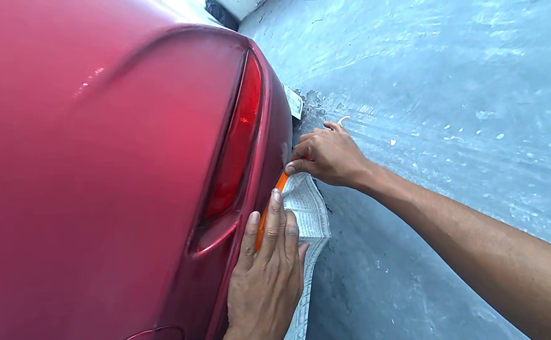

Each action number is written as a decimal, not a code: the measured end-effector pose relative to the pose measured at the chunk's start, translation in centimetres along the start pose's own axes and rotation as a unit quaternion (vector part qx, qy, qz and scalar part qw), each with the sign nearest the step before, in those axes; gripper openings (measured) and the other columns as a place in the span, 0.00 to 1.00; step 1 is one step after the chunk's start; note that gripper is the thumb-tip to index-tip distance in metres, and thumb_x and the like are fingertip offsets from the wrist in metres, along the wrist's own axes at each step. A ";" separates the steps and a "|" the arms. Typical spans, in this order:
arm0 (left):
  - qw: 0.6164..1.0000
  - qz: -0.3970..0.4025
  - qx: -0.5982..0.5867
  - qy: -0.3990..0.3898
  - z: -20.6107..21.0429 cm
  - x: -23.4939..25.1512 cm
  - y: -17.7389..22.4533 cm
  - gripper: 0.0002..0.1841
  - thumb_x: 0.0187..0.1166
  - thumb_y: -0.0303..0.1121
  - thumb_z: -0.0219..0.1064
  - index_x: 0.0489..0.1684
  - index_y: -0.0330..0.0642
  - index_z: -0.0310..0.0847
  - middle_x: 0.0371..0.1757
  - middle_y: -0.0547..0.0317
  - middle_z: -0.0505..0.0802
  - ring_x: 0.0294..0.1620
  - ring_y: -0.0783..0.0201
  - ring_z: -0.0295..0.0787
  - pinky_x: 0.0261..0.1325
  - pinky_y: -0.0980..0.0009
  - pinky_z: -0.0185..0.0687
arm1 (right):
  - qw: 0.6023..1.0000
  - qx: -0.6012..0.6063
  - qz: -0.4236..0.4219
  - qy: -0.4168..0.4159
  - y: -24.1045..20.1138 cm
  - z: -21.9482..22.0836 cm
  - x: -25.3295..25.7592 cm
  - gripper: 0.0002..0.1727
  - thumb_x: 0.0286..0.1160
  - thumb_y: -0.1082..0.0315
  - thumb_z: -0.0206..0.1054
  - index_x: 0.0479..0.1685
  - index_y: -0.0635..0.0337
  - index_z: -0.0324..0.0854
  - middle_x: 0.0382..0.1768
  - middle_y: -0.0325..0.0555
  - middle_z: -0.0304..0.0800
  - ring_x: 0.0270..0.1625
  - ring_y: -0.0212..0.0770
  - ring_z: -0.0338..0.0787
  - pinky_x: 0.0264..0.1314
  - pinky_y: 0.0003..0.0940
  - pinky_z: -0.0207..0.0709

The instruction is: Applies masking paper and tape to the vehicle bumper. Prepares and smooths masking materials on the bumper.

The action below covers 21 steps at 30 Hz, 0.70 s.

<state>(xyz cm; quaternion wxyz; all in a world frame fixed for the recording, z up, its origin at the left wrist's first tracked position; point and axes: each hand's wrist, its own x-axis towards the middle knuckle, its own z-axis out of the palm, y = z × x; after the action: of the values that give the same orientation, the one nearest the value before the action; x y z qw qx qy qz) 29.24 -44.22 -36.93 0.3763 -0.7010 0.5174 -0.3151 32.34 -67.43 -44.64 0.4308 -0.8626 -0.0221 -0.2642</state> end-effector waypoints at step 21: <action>1.000 0.011 0.011 -0.014 0.2 1.3 0.0 0.36 0.89 0.56 0.42 0.72 0.31 0.79 0.83 0.43 0.78 0.87 0.53 0.70 0.91 0.50 0.45 | 1.000 0.015 0.002 0.003 0.1 0.8 0.1 0.20 0.82 0.41 0.62 0.41 0.42 0.94 0.36 0.36 0.89 0.52 0.40 0.88 0.81 0.65 0.57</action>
<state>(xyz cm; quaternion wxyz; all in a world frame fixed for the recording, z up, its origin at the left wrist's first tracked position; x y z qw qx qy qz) 29.77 -45.46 -36.96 0.3942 -0.6954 0.5167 -0.3068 32.79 -66.90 -45.06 0.4442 -0.8552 -0.0231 -0.2660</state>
